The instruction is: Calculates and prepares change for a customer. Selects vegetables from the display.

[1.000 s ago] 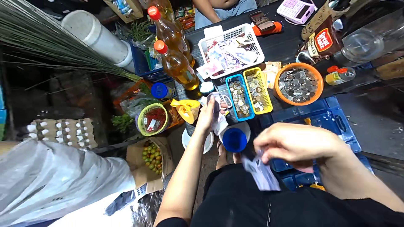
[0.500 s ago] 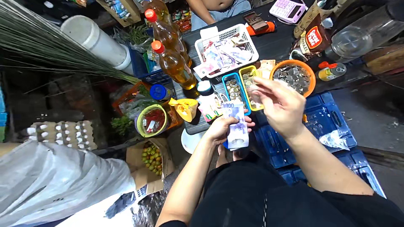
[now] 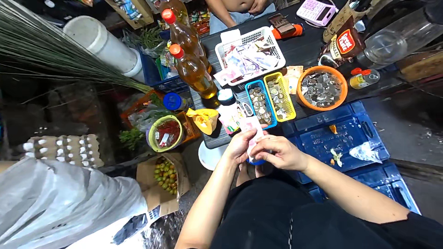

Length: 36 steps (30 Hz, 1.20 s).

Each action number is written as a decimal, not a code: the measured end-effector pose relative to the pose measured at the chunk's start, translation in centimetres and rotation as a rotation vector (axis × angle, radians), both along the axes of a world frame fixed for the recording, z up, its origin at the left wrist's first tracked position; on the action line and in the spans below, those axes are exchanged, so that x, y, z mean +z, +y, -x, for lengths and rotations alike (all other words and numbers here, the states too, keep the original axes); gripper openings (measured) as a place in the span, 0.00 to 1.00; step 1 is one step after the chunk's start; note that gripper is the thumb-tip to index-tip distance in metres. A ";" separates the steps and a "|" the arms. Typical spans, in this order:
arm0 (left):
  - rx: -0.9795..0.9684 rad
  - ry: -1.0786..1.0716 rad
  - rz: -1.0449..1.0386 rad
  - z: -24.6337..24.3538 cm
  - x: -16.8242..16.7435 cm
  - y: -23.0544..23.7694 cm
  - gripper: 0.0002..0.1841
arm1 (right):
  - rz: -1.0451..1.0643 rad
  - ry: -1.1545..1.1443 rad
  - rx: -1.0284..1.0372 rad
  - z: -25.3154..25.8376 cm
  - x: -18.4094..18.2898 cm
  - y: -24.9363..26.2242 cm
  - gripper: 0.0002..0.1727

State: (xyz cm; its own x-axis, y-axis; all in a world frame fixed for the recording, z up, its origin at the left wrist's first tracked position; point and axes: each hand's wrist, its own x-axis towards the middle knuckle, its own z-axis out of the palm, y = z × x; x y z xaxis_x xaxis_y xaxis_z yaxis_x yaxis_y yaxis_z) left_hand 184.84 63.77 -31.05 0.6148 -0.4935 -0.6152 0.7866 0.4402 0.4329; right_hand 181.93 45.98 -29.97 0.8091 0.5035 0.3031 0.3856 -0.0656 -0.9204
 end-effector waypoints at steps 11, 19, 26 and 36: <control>0.317 -0.471 -0.243 1.9 -2.9 2.5 0.18 | 0.111 0.876 -0.189 -0.4 -3.8 3.8 0.14; 0.404 -0.257 -0.296 0.0 -3.8 4.3 0.16 | 0.804 0.633 -0.031 -7.9 -5.3 0.6 0.17; 0.278 -0.264 -0.338 0.1 -4.1 4.6 0.15 | 1.100 0.261 -0.244 -14.1 -12.8 0.7 0.19; 0.236 -0.242 -0.381 0.8 -3.7 5.4 0.14 | 0.678 0.393 -0.604 -12.9 -11.2 0.3 0.19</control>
